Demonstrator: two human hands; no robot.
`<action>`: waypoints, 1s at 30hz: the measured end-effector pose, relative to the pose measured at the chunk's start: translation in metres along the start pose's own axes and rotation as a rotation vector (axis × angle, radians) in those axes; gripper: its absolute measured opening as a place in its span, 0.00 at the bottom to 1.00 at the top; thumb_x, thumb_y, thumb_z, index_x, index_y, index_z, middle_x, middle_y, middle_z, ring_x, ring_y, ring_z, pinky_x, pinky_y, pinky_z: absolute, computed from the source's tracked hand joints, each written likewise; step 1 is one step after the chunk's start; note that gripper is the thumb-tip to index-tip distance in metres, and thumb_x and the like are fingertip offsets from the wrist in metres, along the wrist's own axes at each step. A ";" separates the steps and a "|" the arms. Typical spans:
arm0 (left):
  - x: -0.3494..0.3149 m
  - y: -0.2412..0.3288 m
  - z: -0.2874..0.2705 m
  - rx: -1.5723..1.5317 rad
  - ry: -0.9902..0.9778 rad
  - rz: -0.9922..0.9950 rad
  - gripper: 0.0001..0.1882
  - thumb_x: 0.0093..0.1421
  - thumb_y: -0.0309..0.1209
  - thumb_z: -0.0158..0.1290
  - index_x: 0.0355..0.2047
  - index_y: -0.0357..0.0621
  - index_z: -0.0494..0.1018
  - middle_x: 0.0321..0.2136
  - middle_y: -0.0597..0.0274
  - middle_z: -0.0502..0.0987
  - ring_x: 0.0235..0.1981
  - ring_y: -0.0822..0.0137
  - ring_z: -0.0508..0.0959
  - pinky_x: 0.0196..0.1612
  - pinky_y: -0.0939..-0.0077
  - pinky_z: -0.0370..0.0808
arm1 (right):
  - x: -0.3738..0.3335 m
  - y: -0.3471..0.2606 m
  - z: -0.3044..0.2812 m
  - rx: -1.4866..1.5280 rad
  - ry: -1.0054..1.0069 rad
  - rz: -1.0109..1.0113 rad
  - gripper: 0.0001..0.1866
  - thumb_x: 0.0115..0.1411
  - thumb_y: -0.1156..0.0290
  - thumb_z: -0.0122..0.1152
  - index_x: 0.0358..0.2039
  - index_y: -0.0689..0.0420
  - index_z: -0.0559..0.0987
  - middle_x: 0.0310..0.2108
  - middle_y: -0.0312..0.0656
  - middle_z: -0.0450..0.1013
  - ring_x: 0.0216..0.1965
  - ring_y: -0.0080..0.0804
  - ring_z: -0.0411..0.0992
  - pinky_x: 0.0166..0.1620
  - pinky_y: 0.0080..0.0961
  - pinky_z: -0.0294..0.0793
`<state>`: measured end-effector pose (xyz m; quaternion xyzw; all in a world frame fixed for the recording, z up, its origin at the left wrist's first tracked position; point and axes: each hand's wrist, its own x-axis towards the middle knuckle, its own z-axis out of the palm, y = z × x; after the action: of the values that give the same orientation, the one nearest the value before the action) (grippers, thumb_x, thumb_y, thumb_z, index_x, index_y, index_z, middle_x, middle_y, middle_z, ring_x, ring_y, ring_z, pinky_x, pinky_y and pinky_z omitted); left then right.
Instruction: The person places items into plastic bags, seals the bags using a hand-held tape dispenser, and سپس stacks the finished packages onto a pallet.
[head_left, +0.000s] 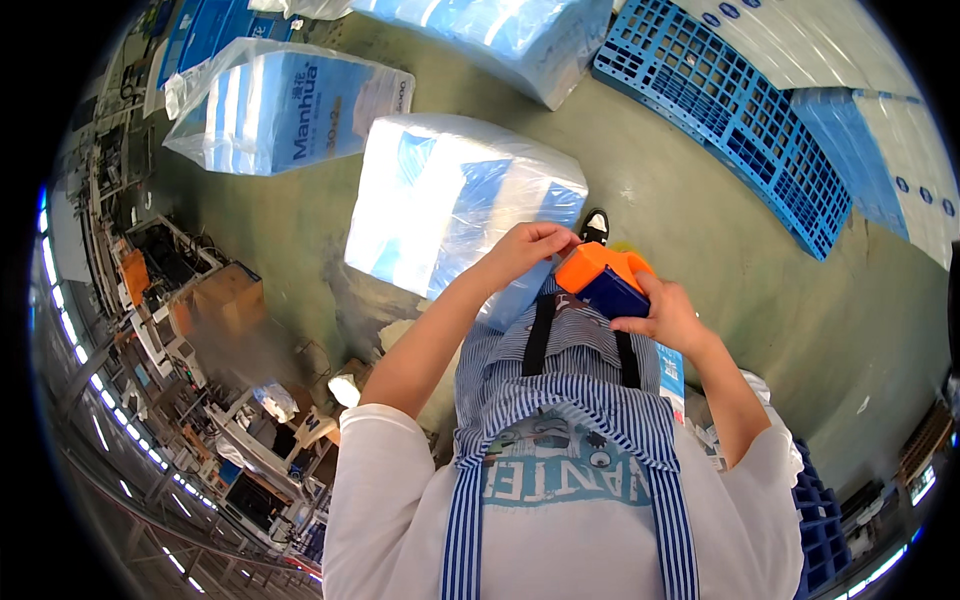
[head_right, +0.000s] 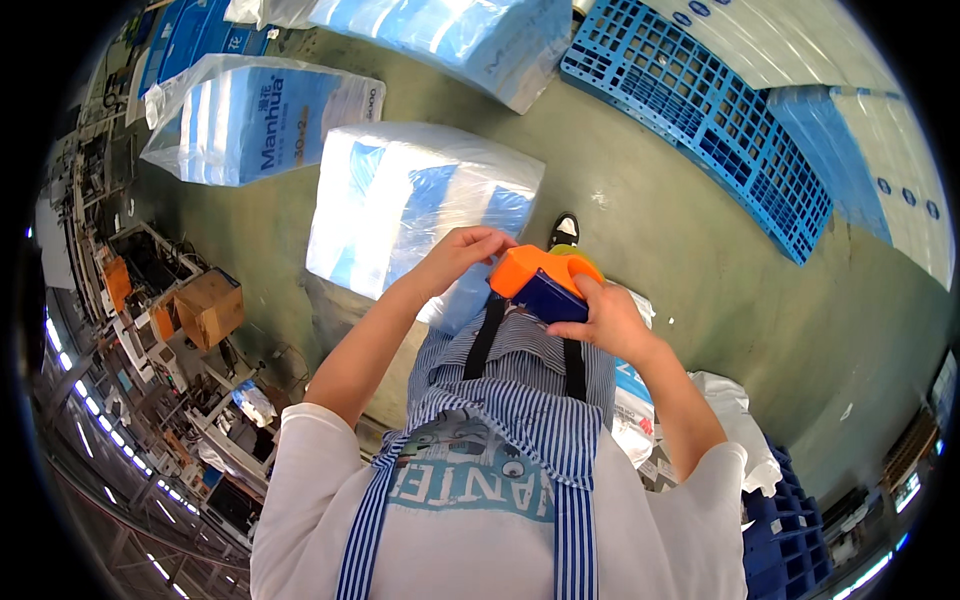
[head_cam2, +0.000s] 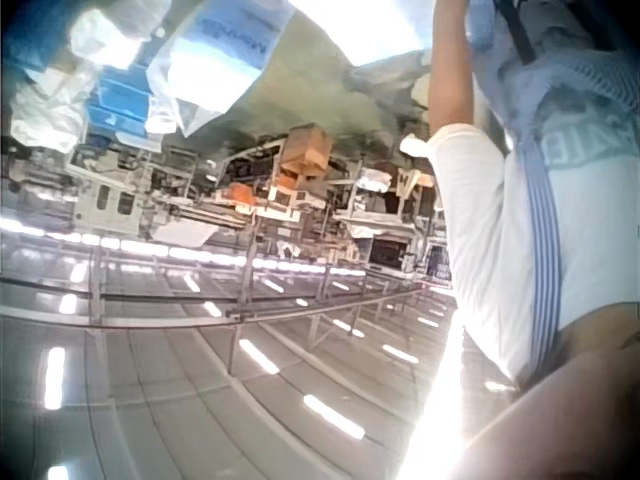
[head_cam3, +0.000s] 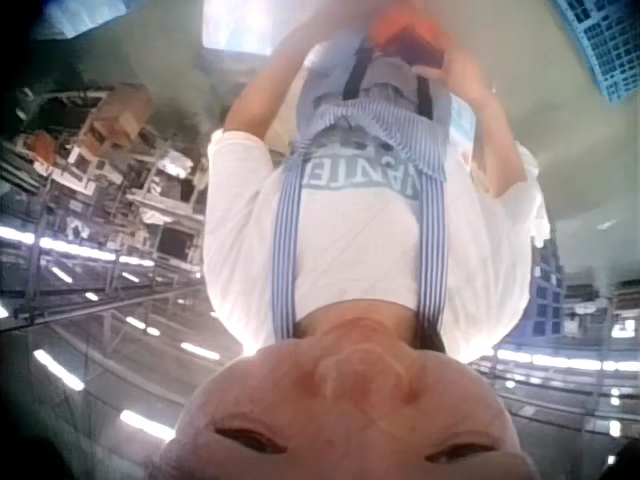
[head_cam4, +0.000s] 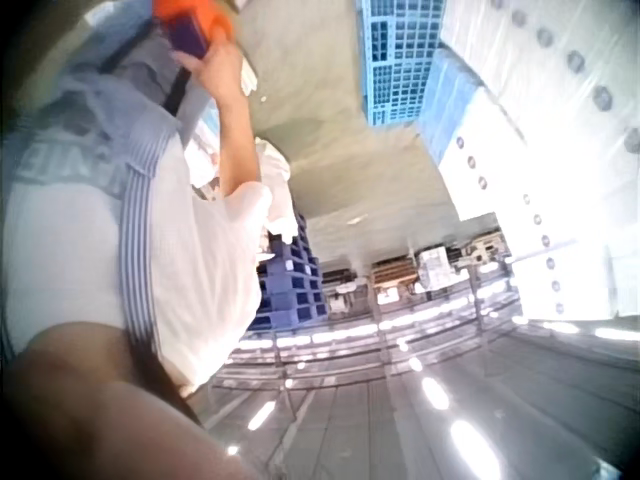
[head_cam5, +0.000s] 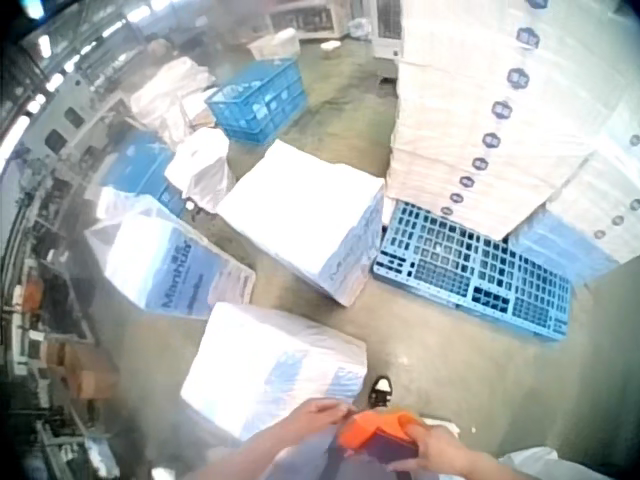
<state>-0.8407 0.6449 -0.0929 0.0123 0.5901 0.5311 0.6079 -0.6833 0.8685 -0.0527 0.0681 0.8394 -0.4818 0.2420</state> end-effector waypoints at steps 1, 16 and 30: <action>-0.015 0.003 -0.011 -0.026 0.007 0.040 0.17 0.62 0.38 0.51 0.44 0.40 0.76 0.40 0.63 0.78 0.42 0.73 0.74 0.51 0.75 0.68 | 0.006 -0.014 0.004 0.038 -0.054 0.038 0.38 0.40 0.49 0.73 0.45 0.62 0.71 0.31 0.54 0.74 0.33 0.52 0.73 0.39 0.36 0.73; -0.155 -0.054 -0.199 -0.613 -0.178 0.023 0.11 0.60 0.29 0.53 0.39 0.35 0.76 0.32 0.63 0.78 0.36 0.72 0.77 0.43 0.77 0.74 | 0.097 -0.187 0.139 0.238 -0.237 0.186 0.31 0.40 0.63 0.77 0.42 0.62 0.74 0.29 0.42 0.74 0.32 0.28 0.73 0.40 0.24 0.71; -0.170 -0.071 -0.368 -0.447 0.730 0.370 0.06 0.56 0.26 0.57 0.31 0.36 0.78 0.26 0.62 0.79 0.28 0.75 0.77 0.34 0.82 0.75 | 0.157 -0.264 0.153 -0.254 -0.274 0.332 0.42 0.41 0.47 0.72 0.49 0.64 0.70 0.26 0.55 0.75 0.31 0.52 0.75 0.35 0.35 0.73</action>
<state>-1.0207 0.2769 -0.1303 -0.2017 0.6244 0.7144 0.2430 -0.8599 0.5818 0.0142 0.1080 0.8300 -0.3307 0.4359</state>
